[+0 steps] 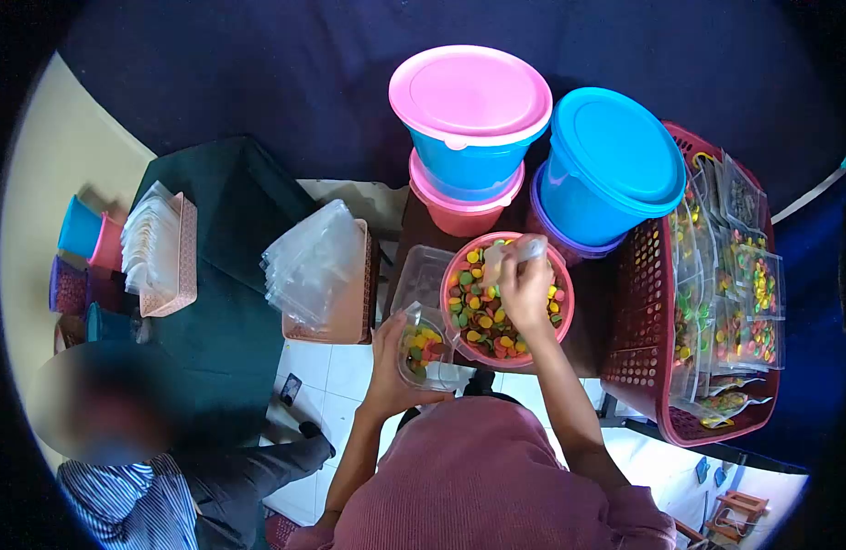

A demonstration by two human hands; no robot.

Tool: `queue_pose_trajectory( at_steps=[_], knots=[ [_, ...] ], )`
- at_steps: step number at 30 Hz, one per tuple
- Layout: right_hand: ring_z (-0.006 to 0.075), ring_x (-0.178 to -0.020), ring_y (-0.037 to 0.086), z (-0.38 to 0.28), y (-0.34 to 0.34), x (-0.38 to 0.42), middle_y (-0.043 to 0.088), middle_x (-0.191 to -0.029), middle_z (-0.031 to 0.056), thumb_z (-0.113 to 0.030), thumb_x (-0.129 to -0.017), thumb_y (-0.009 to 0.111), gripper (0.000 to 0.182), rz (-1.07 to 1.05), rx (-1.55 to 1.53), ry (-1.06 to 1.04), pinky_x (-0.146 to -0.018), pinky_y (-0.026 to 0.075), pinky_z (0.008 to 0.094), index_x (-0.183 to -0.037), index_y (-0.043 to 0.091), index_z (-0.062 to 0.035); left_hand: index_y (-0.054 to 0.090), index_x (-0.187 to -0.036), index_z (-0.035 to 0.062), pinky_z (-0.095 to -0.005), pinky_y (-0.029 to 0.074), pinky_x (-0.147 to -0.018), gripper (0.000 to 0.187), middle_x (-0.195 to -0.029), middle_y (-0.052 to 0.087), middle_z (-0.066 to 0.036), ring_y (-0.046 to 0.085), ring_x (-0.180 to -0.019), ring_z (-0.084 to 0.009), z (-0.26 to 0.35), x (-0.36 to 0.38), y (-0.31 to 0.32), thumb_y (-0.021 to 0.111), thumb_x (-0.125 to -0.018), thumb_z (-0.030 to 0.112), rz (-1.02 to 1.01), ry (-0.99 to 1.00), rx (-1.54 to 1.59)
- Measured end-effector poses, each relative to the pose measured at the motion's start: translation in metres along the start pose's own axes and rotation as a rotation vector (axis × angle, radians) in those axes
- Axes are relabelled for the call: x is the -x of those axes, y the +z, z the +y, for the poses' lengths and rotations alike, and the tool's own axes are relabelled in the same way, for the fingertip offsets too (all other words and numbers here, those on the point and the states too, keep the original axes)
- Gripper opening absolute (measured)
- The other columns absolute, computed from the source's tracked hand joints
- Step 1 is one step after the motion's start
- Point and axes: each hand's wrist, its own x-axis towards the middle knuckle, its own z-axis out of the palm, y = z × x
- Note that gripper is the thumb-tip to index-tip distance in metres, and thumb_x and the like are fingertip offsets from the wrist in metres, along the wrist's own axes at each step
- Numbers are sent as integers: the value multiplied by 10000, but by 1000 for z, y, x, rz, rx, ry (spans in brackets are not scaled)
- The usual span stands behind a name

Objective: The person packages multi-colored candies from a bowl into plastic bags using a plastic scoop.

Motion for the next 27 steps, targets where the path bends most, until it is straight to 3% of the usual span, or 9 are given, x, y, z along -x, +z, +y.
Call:
queue_pose_trajectory(
  at_steps=[4, 5, 8, 11, 14, 17, 23, 25, 27],
  knots=[
    [196, -477, 543, 17, 17, 0, 512, -604, 112, 4, -792, 438, 82, 63, -136, 53, -444, 416, 302, -850, 385, -19, 195, -1290, 65, -449, 263, -965, 1178, -1256, 267, -183, 264, -1176, -357, 3, -5, -1, 856, -343, 300, -23, 31, -33],
    [219, -498, 554, 21, 19, 1, 509, -595, 115, 5, -785, 444, 92, 45, -18, -28, -459, 423, 318, -853, 388, -20, 191, -1292, 77, -436, 259, -974, 1205, -1267, 254, -178, 267, -1183, -342, 4, -6, -1, 863, -319, 310, -47, 34, -65],
    [233, -520, 563, 25, 16, 7, 526, -621, 128, 8, -783, 443, 91, 28, -17, 7, -478, 428, 330, -852, 391, -18, 188, -1295, 91, -424, 258, -982, 1229, -1276, 245, -174, 268, -1191, -329, 4, -8, 1, 869, -298, 321, -64, 43, -113],
    [213, -506, 564, 18, 0, 5, 544, -637, 128, 12, -788, 434, 76, 46, 89, -114, -456, 428, 317, -844, 392, -17, 194, -1294, 80, -439, 251, -979, 1207, -1276, 249, -180, 255, -1195, -345, 2, -2, 4, 862, -318, 321, -40, 20, -94],
    [157, -474, 558, -1, -15, -3, 547, -649, 101, 5, -802, 436, 54, 56, 37, -10, -407, 424, 280, -827, 394, -19, 204, -1291, 66, -452, 247, -976, 1187, -1275, 253, -186, 250, -1192, -360, 2, 0, 7, 855, -333, 322, -8, -14, -43],
    [161, -484, 559, 20, -15, -2, 534, -643, 95, -7, -805, 453, 63, 94, -46, 90, -414, 426, 277, -830, 396, -18, 209, -1290, 66, -447, 263, -969, 1187, -1269, 258, -185, 258, -1186, -359, 5, 1, 11, 856, -329, 327, 0, -20, -55],
    [153, -528, 551, 35, -29, 20, 529, -714, 105, -10, -800, 474, 88, 72, -85, 48, -466, 443, 268, -859, 409, 1, 207, -1290, 67, -441, 279, -961, 1192, -1270, 259, -183, 250, -1194, -354, 11, 1, 24, 856, -326, 333, 9, -30, -52],
    [131, -536, 542, 23, -41, 22, 529, -734, 94, -10, -807, 463, 84, 32, -131, 190, -475, 446, 258, -869, 408, 0, 206, -1291, 67, -441, 280, -961, 1195, -1272, 258, -182, 246, -1197, -353, 13, 1, 27, 856, -325, 336, 15, -32, -52],
    [78, -499, 493, 21, -52, 23, 514, -741, 72, -16, -829, 437, 65, 102, -281, 168, -425, 414, 219, -884, 403, -23, 203, -1293, 63, -442, 279, -960, 1203, -1271, 257, -184, 248, -1193, -354, 13, 3, 27, 857, -323, 342, 21, -52, -29]
  ],
)
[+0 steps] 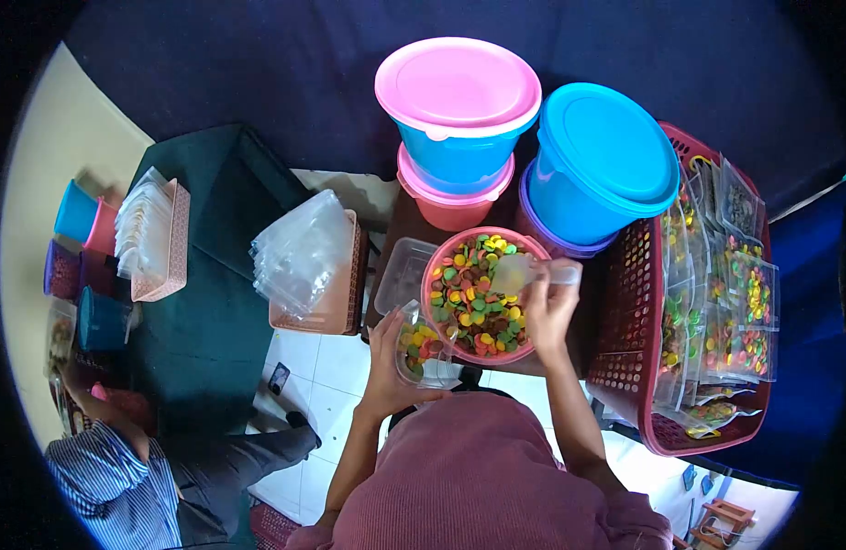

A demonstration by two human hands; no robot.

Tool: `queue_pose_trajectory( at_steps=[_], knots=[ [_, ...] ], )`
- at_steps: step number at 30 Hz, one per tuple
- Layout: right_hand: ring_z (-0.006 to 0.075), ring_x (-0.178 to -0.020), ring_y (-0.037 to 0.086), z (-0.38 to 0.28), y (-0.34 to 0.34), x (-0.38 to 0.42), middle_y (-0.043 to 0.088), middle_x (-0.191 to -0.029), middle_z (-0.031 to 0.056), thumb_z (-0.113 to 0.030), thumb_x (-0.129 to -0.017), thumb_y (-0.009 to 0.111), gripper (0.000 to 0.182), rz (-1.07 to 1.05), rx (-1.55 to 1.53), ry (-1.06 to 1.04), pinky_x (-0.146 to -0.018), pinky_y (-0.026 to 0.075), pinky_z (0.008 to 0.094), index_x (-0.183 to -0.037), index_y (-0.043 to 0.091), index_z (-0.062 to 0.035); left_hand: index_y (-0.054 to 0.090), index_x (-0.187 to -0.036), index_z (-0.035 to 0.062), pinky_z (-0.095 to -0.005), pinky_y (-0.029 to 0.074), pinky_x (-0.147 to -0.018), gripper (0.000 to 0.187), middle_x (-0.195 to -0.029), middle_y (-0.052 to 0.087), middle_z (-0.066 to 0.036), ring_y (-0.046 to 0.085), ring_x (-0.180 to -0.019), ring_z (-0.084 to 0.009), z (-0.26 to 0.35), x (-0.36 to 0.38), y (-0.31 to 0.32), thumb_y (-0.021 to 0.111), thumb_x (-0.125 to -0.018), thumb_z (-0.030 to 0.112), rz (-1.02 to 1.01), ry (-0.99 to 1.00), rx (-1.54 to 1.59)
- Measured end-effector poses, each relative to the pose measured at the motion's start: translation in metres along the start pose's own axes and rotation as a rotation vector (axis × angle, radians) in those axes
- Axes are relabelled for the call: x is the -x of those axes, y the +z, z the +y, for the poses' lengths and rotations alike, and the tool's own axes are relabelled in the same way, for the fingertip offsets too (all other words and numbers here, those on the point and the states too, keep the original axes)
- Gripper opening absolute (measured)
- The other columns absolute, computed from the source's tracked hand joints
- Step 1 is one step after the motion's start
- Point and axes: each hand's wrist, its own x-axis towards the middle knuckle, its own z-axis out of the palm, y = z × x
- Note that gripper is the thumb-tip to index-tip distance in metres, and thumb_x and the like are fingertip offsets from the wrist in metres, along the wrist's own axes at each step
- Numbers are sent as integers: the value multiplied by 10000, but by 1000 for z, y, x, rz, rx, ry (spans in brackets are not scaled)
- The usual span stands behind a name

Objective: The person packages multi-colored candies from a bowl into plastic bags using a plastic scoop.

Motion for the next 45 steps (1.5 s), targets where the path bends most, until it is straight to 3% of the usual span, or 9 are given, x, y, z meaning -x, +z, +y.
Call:
queue_pose_trajectory(
  at_steps=[6, 14, 17, 22, 24, 28, 36, 39, 45],
  knots=[
    [54, -458, 451, -26, -41, 5, 487, -700, 52, 13, -829, 408, 87, 31, 49, 106, -380, 367, 190, -873, 357, -43, 186, -1299, 55, -446, 258, -972, 1221, -1269, 248, -189, 247, -1190, -357, -4, 1, -3, 858, -321, 341, 12, -17, -15],
    [89, -482, 496, -28, -41, 45, 510, -704, 76, 24, -780, 421, 102, 83, 167, 221, -407, 412, 222, -845, 354, -17, 197, -1293, 48, -449, 267, -965, 1219, -1257, 258, -191, 265, -1167, -355, -7, -10, -9, 857, -310, 338, -36, -20, -43],
    [111, -570, 524, 3, -39, 62, 477, -751, 92, -1, -793, 449, 78, 136, 270, 29, -518, 447, 252, -813, 373, 6, 207, -1287, 41, -449, 267, -960, 1213, -1252, 273, -193, 271, -1162, -358, -10, -18, -11, 856, -306, 336, -60, 74, -55],
    [105, -590, 512, 17, -32, 72, 453, -885, 129, -54, -857, 406, 122, 158, 470, -238, -455, 454, 210, -895, 291, -35, 230, -1275, 20, -445, 256, -959, 1180, -1251, 289, -195, 272, -1163, -365, -12, -26, -18, 849, -323, 342, -113, 136, -109],
    [127, -519, 527, 15, -28, 75, 448, -840, 120, -40, -849, 424, 136, 258, 118, 18, -475, 479, 241, -875, 290, -43, 244, -1269, 11, -441, 249, -963, 1150, -1254, 287, -194, 274, -1164, -361, -12, -29, -20, 839, -347, 355, -156, 109, -104],
    [131, -526, 543, 19, -28, 76, 495, -898, 161, -41, -858, 424, 161, 282, -43, 64, -453, 471, 223, -912, 272, -45, 255, -1263, 8, -437, 246, -966, 1136, -1255, 289, -194, 281, -1163, -358, -13, -31, -21, 834, -354, 369, -163, 115, -84],
    [150, -578, 580, 26, -32, 66, 553, -842, 130, -61, -841, 493, 151, 224, -70, 94, -496, 499, 247, -915, 363, -44, 226, -1278, 25, -484, 139, -998, 1166, -1270, 278, -191, 257, -1188, -368, -11, -25, -21, 833, -354, 393, -168, 86, -123],
    [154, -622, 577, 20, -42, 60, 539, -826, 86, -62, -819, 532, 135, 219, -254, 338, -536, 524, 272, -904, 429, -42, 218, -1285, 40, -474, 152, -1000, 1185, -1268, 276, -190, 256, -1190, -366, -11, -22, -19, 844, -335, 373, -122, 107, -110],
    [142, -711, 555, 26, -44, 54, 503, -854, 50, -93, -821, 544, 131, 240, -245, 345, -595, 538, 299, -886, 438, -54, 231, -1279, 56, -446, 238, -979, 1169, -1268, 266, -188, 254, -1181, -359, -3, -15, -15, 857, -327, 318, -77, 47, -92]
  ],
)
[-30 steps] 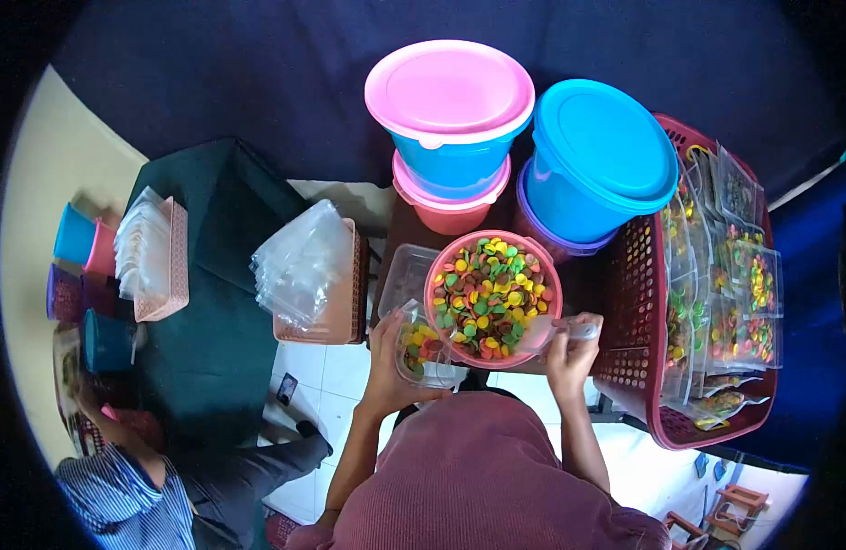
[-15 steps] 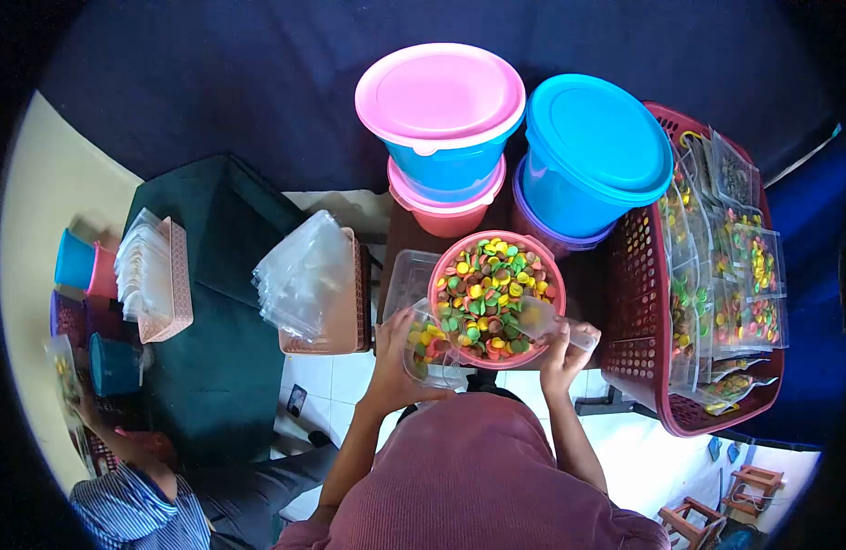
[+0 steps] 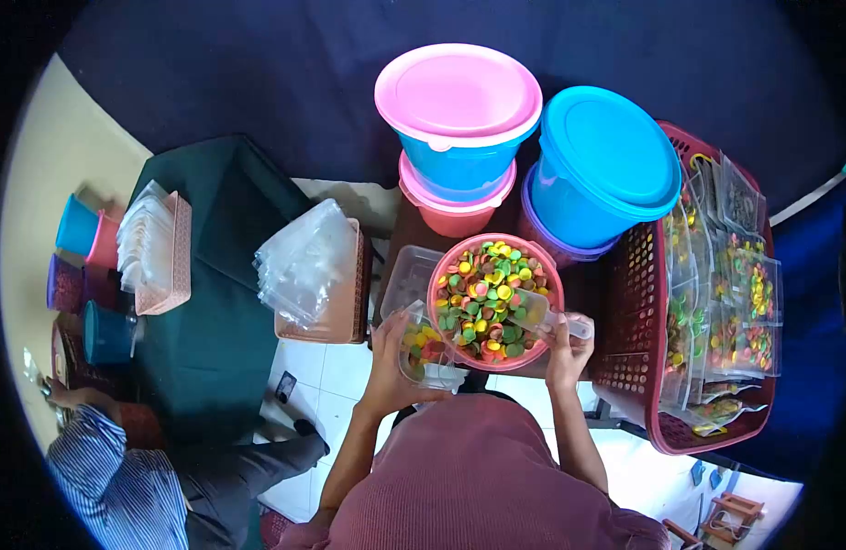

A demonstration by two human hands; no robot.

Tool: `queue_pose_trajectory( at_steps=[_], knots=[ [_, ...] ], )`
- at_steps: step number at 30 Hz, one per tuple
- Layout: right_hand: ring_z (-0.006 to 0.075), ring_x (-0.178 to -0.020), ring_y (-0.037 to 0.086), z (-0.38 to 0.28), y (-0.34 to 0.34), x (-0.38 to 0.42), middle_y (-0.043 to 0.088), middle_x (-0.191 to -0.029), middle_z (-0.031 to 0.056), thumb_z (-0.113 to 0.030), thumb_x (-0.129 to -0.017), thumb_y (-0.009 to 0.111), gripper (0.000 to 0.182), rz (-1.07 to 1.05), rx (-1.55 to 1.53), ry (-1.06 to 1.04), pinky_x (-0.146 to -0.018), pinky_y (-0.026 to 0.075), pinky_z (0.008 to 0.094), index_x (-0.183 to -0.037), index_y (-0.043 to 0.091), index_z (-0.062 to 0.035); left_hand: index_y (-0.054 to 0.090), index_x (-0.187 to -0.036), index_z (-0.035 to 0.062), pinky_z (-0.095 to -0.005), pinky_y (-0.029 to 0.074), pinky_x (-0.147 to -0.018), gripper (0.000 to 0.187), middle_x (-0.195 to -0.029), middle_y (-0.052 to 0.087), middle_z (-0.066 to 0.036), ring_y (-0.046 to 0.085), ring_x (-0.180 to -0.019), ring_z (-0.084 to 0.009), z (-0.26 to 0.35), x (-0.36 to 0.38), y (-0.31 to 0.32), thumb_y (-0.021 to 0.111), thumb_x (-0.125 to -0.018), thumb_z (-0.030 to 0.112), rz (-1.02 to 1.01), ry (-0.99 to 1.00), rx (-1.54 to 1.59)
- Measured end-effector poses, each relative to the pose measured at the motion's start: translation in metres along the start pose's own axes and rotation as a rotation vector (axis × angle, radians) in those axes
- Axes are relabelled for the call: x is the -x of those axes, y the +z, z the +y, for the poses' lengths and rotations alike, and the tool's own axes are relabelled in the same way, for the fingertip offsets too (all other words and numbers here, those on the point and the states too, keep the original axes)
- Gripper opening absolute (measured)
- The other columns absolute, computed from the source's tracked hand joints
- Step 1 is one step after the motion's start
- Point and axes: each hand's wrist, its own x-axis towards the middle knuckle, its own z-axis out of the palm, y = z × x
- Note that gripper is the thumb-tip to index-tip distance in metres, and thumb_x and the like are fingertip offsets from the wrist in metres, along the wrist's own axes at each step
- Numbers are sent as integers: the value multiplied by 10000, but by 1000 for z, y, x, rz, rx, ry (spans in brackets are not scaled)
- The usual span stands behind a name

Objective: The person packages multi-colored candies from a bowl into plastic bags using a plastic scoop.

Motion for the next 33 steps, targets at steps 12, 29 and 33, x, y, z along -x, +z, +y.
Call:
queue_pose_trajectory(
  at_steps=[12, 29, 33],
  knots=[
    [216, -731, 594, -1, 19, -26, 530, -900, 122, -122, -837, 527, 186, 11, -7, 251, -647, 537, 310, -921, 400, -15, 219, -1291, 54, -475, 174, -993, 1192, -1259, 280, -192, 257, -1186, -364, -3, 14, 10, 848, -326, 358, 98, -94, 112],
    [215, -728, 595, 13, 24, -48, 555, -864, 136, -90, -848, 491, 139, -22, -38, 237, -645, 541, 328, -916, 393, -19, 200, -1296, 92, -411, 267, -982, 1241, -1277, 250, -173, 274, -1190, -326, -9, 8, -1, 873, -277, 313, 38, -35, 46],
    [216, -710, 596, 10, 23, -50, 541, -843, 133, -66, -841, 489, 140, -17, -49, 287, -619, 550, 318, -914, 386, -5, 203, -1292, 85, -412, 266, -981, 1234, -1270, 264, -169, 276, -1184, -328, -12, 6, -5, 873, -280, 311, 24, -6, 54]
  ],
)
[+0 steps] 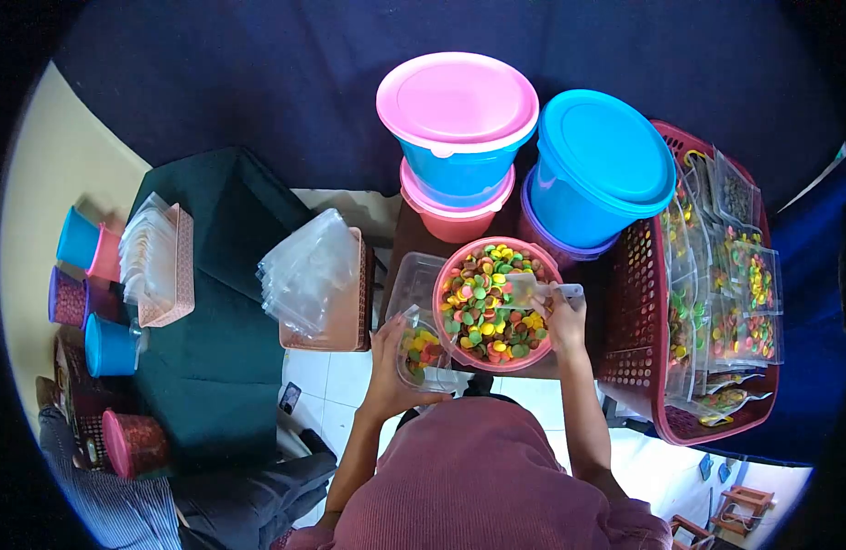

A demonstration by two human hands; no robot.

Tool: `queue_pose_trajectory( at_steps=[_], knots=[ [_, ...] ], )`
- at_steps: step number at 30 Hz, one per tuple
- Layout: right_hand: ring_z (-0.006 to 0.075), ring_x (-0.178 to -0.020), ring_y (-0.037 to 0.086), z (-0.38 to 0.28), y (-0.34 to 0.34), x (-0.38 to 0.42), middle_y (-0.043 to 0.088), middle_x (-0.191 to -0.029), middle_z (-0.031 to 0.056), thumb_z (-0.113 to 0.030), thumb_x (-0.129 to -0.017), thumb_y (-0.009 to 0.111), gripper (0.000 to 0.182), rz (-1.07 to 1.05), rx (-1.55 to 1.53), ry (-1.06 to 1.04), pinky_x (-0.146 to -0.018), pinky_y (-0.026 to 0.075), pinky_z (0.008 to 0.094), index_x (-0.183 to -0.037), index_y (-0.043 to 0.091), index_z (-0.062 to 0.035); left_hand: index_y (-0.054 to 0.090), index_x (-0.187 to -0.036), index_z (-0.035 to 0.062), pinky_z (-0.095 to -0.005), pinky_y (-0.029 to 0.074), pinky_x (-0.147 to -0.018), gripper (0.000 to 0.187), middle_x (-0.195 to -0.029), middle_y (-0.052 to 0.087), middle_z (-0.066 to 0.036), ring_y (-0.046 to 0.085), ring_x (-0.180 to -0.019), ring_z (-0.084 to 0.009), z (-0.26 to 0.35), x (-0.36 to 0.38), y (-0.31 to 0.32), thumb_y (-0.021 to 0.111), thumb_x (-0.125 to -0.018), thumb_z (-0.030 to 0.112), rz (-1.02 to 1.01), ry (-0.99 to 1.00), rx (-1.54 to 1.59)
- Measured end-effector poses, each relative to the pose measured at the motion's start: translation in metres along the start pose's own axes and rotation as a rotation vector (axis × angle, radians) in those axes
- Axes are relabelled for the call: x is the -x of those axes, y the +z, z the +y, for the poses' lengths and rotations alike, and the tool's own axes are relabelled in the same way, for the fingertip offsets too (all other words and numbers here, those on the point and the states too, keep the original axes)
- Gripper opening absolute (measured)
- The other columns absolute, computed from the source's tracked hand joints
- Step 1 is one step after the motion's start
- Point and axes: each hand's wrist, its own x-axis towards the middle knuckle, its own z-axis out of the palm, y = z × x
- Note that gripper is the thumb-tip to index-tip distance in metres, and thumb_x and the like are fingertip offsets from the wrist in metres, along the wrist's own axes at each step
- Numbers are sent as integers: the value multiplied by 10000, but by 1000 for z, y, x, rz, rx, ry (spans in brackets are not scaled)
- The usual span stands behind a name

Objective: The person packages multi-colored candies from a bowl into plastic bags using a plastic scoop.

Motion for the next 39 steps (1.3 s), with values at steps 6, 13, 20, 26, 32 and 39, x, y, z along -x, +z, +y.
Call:
queue_pose_trajectory(
  at_steps=[6, 13, 20, 26, 32, 39],
  knots=[
    [200, -674, 590, -1, -8, 2, 559, -816, 130, -76, -843, 488, 93, -3, -88, 61, -600, 543, 301, -875, 448, 2, 218, -1284, 80, -426, 271, -967, 1199, -1263, 273, -172, 277, -1177, -334, 4, 0, -5, 869, -305, 315, -7, 34, -25],
    [146, -624, 583, -19, -11, 6, 577, -764, 90, -95, -842, 499, 118, -33, -110, 147, -568, 528, 239, -869, 498, 20, 245, -1273, 74, -429, 269, -966, 1164, -1252, 291, -171, 283, -1171, -341, 5, 4, -1, 863, -319, 327, 2, 47, -63],
    [135, -585, 578, -52, 11, 29, 590, -742, 110, -76, -826, 506, 111, -196, -58, 98, -524, 510, 226, -889, 492, 16, 236, -1278, 71, -449, 221, -978, 1154, -1268, 258, -190, 251, -1178, -362, 13, 5, 8, 855, -337, 320, -38, -29, -33],
    [147, -554, 578, -69, 46, 65, 578, -733, 122, -21, -831, 455, 137, -443, 242, -85, -475, 511, 256, -939, 381, 17, 233, -1281, 79, -464, 217, -976, 1167, -1266, 271, -177, 259, -1184, -358, 21, 6, 18, 855, -328, 336, -10, -29, -39],
    [149, -585, 609, -62, 64, 103, 578, -686, 117, -37, -770, 555, 271, -653, 601, -378, -494, 493, 258, -938, 350, 20, 226, -1289, 84, -502, 174, -976, 1163, -1267, 271, -194, 255, -1186, -377, 23, 6, 25, 849, -339, 333, 8, -24, -11],
    [140, -560, 595, -86, 62, 106, 588, -718, 135, -8, -778, 538, 266, -519, 561, -499, -450, 485, 254, -946, 331, 6, 230, -1285, 65, -481, 203, -978, 1169, -1265, 267, -199, 241, -1194, -375, 24, 6, 20, 851, -334, 346, 28, -37, -4]
  ],
)
